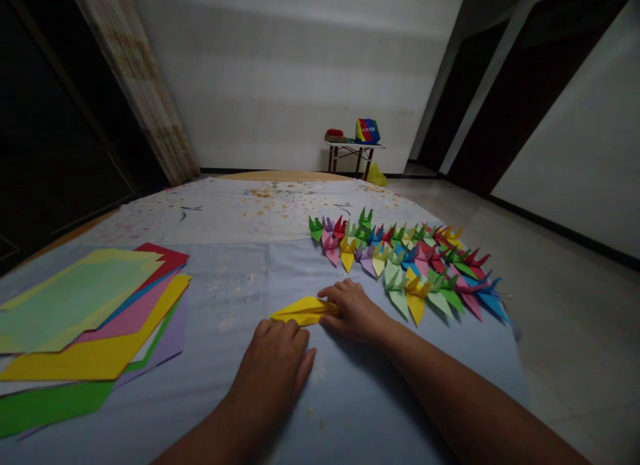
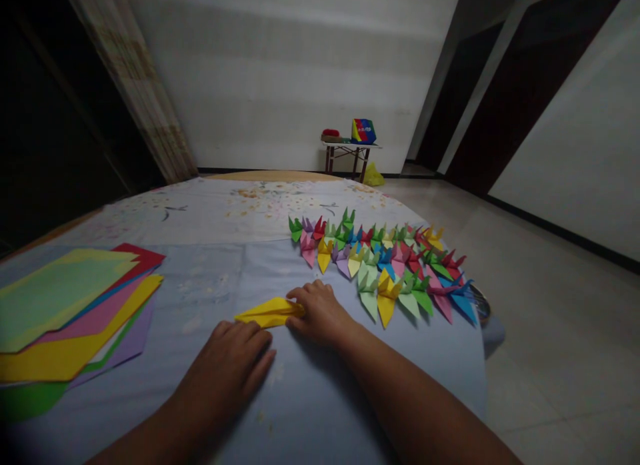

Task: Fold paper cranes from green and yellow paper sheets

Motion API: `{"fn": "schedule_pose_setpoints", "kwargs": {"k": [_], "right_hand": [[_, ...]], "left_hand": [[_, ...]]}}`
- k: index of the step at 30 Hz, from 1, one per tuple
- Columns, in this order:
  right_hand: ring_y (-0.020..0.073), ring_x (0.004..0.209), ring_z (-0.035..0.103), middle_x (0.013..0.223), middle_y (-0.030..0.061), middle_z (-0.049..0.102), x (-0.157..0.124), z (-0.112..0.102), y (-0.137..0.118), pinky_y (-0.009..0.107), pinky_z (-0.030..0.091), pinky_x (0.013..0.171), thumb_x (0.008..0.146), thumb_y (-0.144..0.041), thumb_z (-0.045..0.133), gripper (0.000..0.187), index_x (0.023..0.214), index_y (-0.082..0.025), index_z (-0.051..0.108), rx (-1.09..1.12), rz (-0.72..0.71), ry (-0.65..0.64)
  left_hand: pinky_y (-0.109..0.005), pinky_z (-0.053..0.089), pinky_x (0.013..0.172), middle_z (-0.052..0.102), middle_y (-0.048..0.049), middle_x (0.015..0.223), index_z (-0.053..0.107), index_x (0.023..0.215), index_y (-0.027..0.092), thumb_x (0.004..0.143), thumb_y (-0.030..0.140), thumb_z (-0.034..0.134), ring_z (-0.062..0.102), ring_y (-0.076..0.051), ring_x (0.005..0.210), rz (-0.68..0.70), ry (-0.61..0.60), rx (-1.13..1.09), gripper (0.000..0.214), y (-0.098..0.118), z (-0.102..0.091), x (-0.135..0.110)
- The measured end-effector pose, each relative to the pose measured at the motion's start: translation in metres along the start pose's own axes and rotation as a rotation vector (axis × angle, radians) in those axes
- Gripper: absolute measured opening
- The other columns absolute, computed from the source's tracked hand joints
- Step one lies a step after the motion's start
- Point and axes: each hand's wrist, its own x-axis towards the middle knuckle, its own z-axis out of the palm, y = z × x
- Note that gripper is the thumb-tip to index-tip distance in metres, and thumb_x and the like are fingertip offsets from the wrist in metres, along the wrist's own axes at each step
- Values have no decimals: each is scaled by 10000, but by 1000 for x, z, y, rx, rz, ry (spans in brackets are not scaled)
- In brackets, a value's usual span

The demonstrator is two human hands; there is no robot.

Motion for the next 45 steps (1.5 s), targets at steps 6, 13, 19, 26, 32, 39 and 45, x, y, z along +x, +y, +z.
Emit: {"fn": "schedule_pose_setpoints", "kwargs": {"k": [6, 13, 19, 26, 32, 39, 45], "right_hand": [[197, 847, 504, 877, 59, 644, -3, -5, -13, 321, 323, 783, 760, -346, 627, 367, 1082, -173, 584, 12, -67, -36], [167, 784, 523, 743, 19, 642, -4, -3, -16, 301, 329, 762, 808, -223, 538, 210, 990, -204, 641, 53, -131, -75], [218, 1034, 442, 1103, 77, 569, 1, -1, 3, 348, 323, 838, 765, -145, 602, 386, 1135, -255, 586, -34, -126, 93], [220, 1050, 429, 1099, 49, 600, 4, 3, 7, 383, 280, 856, 852, -324, 565, 211, 1050, -327, 638, -80, -268, 99], [213, 1048, 442, 1043, 43, 643, 7, 3, 9, 393, 244, 876, 873, -326, 532, 183, 998, -295, 663, -104, -280, 196], [190, 964, 469, 922, 20, 670, 2, 1, -1, 361, 223, 842, 860, -315, 554, 132, 921, -289, 669, -132, -354, 72], [170, 924, 468, 949, 17, 658, -1, 1, -1, 326, 240, 793, 848, -370, 564, 190, 1002, -310, 657, -70, -348, -9]], "left_hand": [[-429, 383, 840, 621, -94, 970, 551, 1018, 152, 886, 362, 414, 545, -245, 921, -97, 104, -109, 284, -5, 8, 0], [-453, 381, 904, 606, -115, 1092, 505, 1110, 142, 850, 321, 476, 535, -258, 1031, -98, 178, -129, 317, -19, 17, 6], [-441, 369, 962, 547, -99, 1229, 522, 1161, 186, 823, 114, 437, 493, -224, 1120, 38, 119, -163, 355, -26, 24, 10], [-418, 374, 994, 523, -59, 1280, 477, 1234, 235, 815, 62, 401, 441, -195, 1183, 153, 127, -318, 459, -37, 27, 16], [-400, 399, 967, 556, -83, 1236, 464, 1231, 186, 869, 258, 435, 487, -204, 1143, 45, 167, -334, 371, -34, 18, 17], [-499, 257, 1018, 642, -31, 1140, 595, 1057, 251, 848, 102, 444, 530, -200, 1108, 144, 153, -100, 298, -44, 16, 18], [-493, 189, 1027, 667, -23, 1068, 600, 1042, 251, 816, 122, 477, 550, -203, 1066, 150, 95, -109, 288, -36, 9, 11]]}}
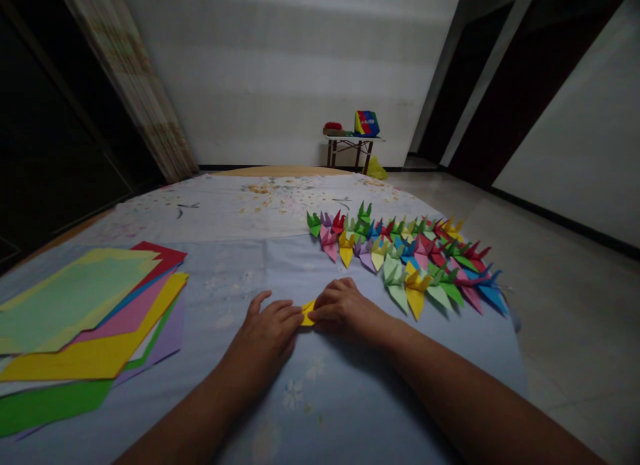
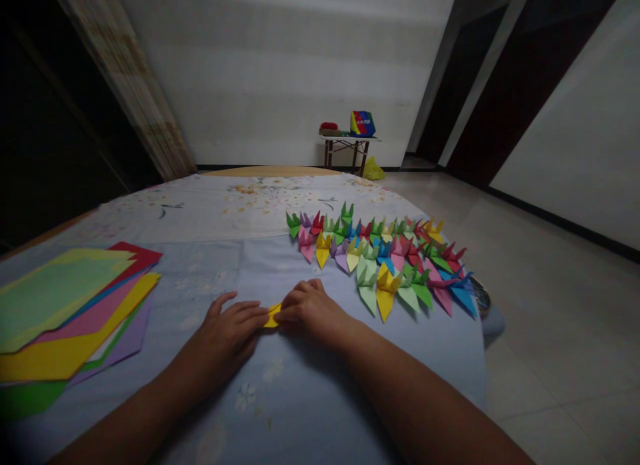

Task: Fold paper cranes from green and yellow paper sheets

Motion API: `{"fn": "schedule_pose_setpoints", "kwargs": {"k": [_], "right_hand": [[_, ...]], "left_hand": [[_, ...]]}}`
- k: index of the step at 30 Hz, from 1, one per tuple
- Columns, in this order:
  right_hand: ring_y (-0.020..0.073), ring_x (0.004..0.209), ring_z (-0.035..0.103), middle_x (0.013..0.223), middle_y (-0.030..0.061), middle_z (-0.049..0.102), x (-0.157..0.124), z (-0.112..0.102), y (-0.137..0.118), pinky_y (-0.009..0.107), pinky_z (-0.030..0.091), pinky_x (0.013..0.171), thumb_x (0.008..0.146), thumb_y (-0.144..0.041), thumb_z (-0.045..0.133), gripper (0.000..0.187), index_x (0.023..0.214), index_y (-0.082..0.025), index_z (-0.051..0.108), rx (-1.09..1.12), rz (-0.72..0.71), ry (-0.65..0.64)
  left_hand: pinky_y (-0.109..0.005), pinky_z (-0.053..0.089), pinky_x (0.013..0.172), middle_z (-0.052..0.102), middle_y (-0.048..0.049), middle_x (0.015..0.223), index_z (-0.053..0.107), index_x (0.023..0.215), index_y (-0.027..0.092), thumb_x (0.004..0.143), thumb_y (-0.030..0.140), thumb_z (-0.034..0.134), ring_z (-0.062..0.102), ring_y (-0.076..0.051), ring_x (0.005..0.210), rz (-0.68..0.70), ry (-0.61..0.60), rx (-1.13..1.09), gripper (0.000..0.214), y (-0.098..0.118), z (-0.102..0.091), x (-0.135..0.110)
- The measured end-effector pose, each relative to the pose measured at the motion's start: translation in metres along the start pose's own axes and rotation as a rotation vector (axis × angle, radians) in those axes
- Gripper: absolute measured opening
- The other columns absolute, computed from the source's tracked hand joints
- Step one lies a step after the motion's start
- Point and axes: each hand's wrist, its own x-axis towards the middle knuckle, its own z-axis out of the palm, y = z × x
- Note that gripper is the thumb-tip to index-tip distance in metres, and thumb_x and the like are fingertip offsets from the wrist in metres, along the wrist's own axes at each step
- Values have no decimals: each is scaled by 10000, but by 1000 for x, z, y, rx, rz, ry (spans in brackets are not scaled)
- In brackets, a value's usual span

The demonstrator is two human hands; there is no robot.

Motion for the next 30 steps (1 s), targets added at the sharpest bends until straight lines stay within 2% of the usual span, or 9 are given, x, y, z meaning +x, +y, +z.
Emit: {"fn": "schedule_pose_setpoints", "kwargs": {"k": [4, 10, 15, 19, 24, 30], "right_hand": [[169, 921, 475, 950, 12, 660, -1, 1, 2, 326, 244, 788, 844, -377, 569, 191, 997, -310, 662, 32, 3, -4], [169, 917, 482, 928, 13, 668, 1, 1, 3, 342, 248, 820, 872, -354, 532, 183, 972, -278, 666, 12, -16, 52], [176, 933, 478, 955, 19, 665, 4, 7, 3, 361, 238, 846, 883, -328, 520, 175, 966, -275, 664, -40, -48, 100], [171, 898, 486, 900, 23, 663, 5, 10, 2, 340, 262, 806, 869, -299, 547, 159, 972, -282, 667, -26, -66, 56], [151, 878, 497, 916, 19, 649, 3, 11, 1, 308, 281, 770, 852, -265, 574, 152, 973, -268, 667, 48, -22, 19], [173, 883, 472, 856, 29, 626, 2, 14, 1, 316, 276, 756, 823, -324, 610, 116, 868, -243, 681, 86, 75, 77]], "left_hand": [[-454, 224, 983, 639, -26, 1073, 550, 1111, 258, 795, 131, 482, 541, -195, 1035, -38, -23, -53, 347, 9, -2, -2], [-421, 253, 893, 646, -7, 947, 571, 942, 237, 876, 184, 448, 548, -197, 950, -80, -5, -6, 149, 5, 1, 5], [-390, 293, 860, 649, -22, 903, 568, 936, 203, 896, 174, 426, 553, -190, 880, -63, 17, 60, 151, 0, 5, 10], [-365, 334, 846, 652, -27, 954, 580, 930, 202, 879, 153, 451, 553, -190, 914, -44, -44, 29, 148, -2, 9, 8], [-410, 306, 926, 622, -39, 1116, 590, 972, 215, 853, 153, 466, 527, -203, 1045, -28, -38, -19, 182, -1, 9, -1], [-445, 309, 914, 616, -56, 1094, 600, 948, 214, 857, 181, 458, 519, -221, 1039, -45, -27, -11, 172, 3, 5, -3]]}}
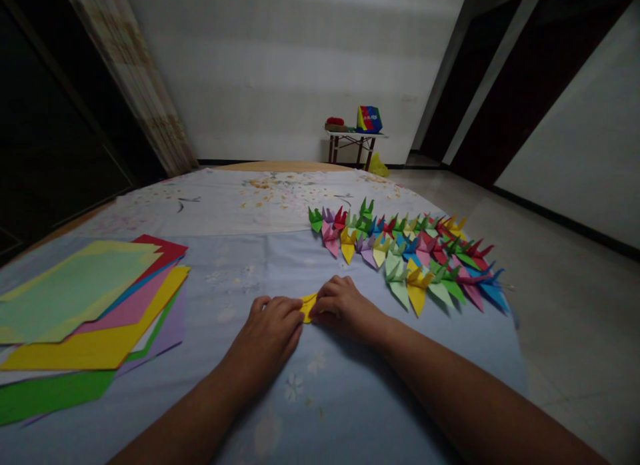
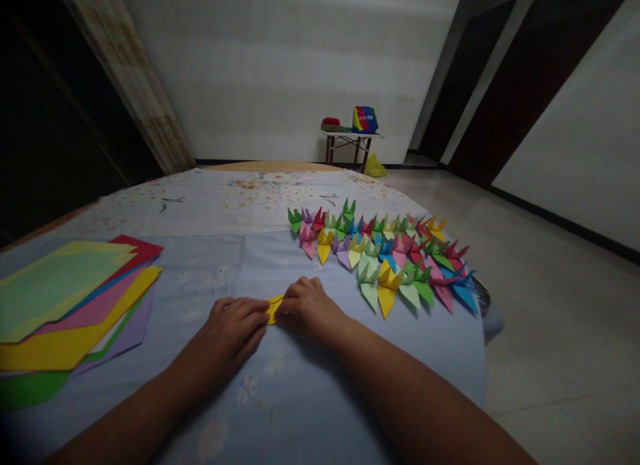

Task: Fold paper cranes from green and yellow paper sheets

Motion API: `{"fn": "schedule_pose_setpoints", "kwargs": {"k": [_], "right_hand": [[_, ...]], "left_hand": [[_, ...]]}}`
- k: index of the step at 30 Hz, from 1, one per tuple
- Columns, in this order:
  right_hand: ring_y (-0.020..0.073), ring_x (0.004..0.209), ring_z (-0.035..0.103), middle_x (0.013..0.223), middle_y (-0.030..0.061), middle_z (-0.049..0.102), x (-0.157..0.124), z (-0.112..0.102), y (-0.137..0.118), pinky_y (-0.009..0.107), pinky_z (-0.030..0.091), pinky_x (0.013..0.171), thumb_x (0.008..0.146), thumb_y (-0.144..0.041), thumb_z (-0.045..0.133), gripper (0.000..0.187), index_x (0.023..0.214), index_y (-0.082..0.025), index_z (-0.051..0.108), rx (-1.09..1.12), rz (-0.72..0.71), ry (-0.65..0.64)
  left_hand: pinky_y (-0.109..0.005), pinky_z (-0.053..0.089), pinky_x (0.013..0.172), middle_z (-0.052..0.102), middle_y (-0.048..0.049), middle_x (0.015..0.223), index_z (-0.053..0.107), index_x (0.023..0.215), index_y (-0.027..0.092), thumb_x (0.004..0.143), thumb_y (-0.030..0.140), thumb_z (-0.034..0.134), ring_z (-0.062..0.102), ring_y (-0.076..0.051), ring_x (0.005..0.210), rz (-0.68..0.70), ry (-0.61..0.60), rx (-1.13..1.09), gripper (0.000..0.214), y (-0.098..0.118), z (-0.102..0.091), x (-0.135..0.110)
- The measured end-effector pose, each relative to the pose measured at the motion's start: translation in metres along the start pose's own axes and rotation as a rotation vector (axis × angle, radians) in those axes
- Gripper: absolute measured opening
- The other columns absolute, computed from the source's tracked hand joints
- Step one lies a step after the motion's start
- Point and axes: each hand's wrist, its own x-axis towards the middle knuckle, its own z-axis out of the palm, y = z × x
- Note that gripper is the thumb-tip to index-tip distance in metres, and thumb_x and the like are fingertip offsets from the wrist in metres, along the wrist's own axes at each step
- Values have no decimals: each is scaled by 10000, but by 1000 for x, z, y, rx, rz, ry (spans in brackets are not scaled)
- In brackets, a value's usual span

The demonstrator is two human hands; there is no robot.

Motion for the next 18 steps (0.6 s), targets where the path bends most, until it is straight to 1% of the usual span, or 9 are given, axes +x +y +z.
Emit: {"fn": "schedule_pose_setpoints", "kwargs": {"k": [4, 7, 12, 18], "right_hand": [[175, 866, 470, 819, 34, 608, 0, 2, 0, 317, 276, 749, 790, -330, 648, 128, 841, -218, 686, 43, 104, 4], [175, 863, 476, 813, 33, 610, 1, 2, -1, 321, 279, 765, 791, -312, 648, 117, 838, -215, 692, 73, 152, -12], [170, 845, 492, 797, 26, 616, 2, 2, -2, 315, 282, 769, 797, -317, 636, 114, 819, -223, 696, 100, 198, -18], [162, 812, 506, 761, 22, 621, 4, 3, -1, 303, 279, 752, 825, -343, 589, 159, 798, -225, 692, 100, 229, -19]], "left_hand": [[-401, 366, 827, 605, -48, 955, 606, 894, 209, 854, 224, 481, 520, -219, 936, -32, 10, -43, 132, -3, 2, 2], [-366, 388, 780, 581, -42, 891, 601, 875, 208, 865, 245, 468, 511, -204, 870, -71, 23, -119, 139, -6, 7, 3], [-337, 398, 767, 560, -28, 827, 587, 800, 202, 865, 245, 462, 505, -183, 819, -119, 66, -248, 148, -9, 12, 5], [-338, 406, 756, 552, -33, 802, 586, 760, 190, 865, 263, 450, 510, -187, 801, -198, 85, -295, 187, -6, 12, 8]]}}
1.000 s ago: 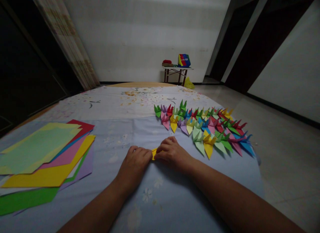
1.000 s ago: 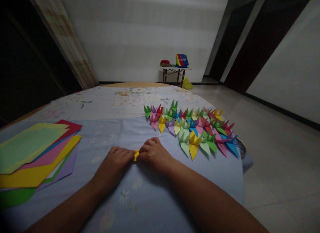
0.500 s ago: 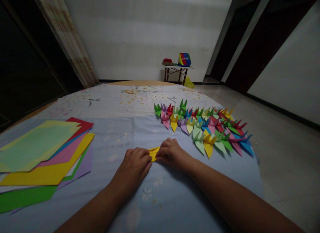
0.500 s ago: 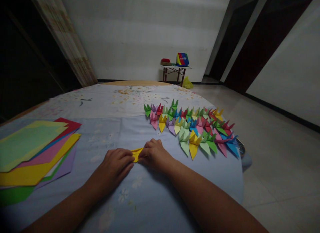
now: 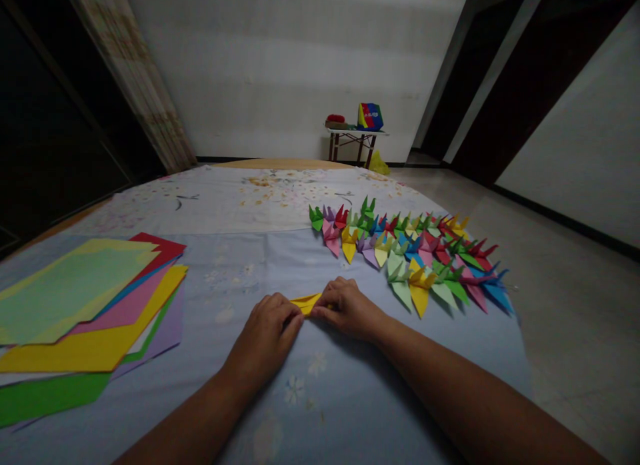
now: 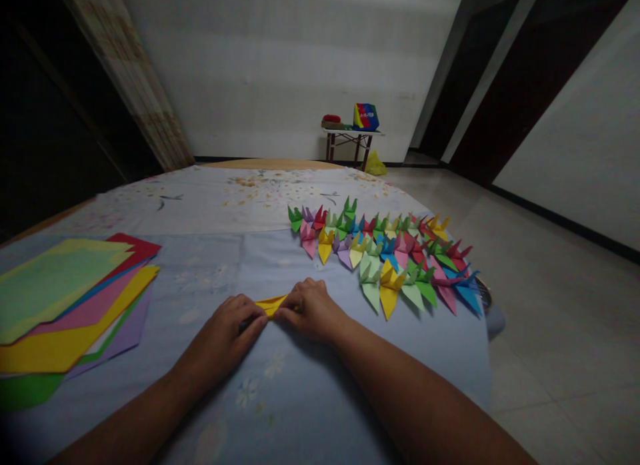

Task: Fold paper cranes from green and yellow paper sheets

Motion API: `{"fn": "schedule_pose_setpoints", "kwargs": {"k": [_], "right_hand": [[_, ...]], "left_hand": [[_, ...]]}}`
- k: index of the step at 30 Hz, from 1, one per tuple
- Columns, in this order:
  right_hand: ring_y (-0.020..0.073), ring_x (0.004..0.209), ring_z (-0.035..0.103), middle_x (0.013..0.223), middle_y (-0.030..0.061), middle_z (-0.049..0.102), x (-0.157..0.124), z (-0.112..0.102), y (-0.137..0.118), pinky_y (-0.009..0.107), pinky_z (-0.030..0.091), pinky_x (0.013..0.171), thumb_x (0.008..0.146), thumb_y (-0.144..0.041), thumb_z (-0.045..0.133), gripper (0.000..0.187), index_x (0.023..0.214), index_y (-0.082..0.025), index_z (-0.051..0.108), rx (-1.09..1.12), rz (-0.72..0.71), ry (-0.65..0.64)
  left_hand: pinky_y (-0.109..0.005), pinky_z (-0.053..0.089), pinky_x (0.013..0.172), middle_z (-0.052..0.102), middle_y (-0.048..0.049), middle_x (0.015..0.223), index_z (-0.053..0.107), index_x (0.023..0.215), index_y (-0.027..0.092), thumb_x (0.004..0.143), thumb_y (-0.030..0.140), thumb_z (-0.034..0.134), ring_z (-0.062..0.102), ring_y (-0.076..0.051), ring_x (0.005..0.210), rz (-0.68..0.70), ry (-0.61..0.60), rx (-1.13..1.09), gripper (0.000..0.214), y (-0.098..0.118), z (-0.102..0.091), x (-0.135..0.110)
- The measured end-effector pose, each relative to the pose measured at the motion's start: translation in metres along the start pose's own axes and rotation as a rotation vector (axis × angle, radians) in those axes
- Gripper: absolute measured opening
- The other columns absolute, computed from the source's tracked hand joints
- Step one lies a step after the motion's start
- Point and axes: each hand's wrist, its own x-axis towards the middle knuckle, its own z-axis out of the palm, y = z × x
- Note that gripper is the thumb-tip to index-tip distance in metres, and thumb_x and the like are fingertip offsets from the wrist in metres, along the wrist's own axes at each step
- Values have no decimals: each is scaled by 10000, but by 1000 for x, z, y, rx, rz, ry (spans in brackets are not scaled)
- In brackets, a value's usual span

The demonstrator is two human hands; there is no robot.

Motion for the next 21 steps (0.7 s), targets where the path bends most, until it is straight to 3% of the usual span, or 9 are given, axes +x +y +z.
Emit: {"fn": "schedule_pose_setpoints", "kwargs": {"k": [8, 21], "right_hand": [[145, 759, 504, 727, 0, 628, 3, 4, -2, 290, 270, 729, 788, -307, 617, 120, 750, -199, 655, 13, 85, 35], [141, 753, 493, 718, 4, 607, 3, 2, -7, 289, 263, 733, 803, -270, 573, 129, 745, -187, 653, -10, 92, 11]], "left_hand": [[-348, 414, 736, 542, -30, 753, 558, 695, 185, 835, 260, 462, 518, -195, 766, -81, 47, 9, 186, 5, 2, 2], [-339, 420, 712, 542, -30, 734, 535, 649, 193, 792, 234, 480, 522, -194, 750, -142, 53, 46, 158, 10, 2, 5]]}}
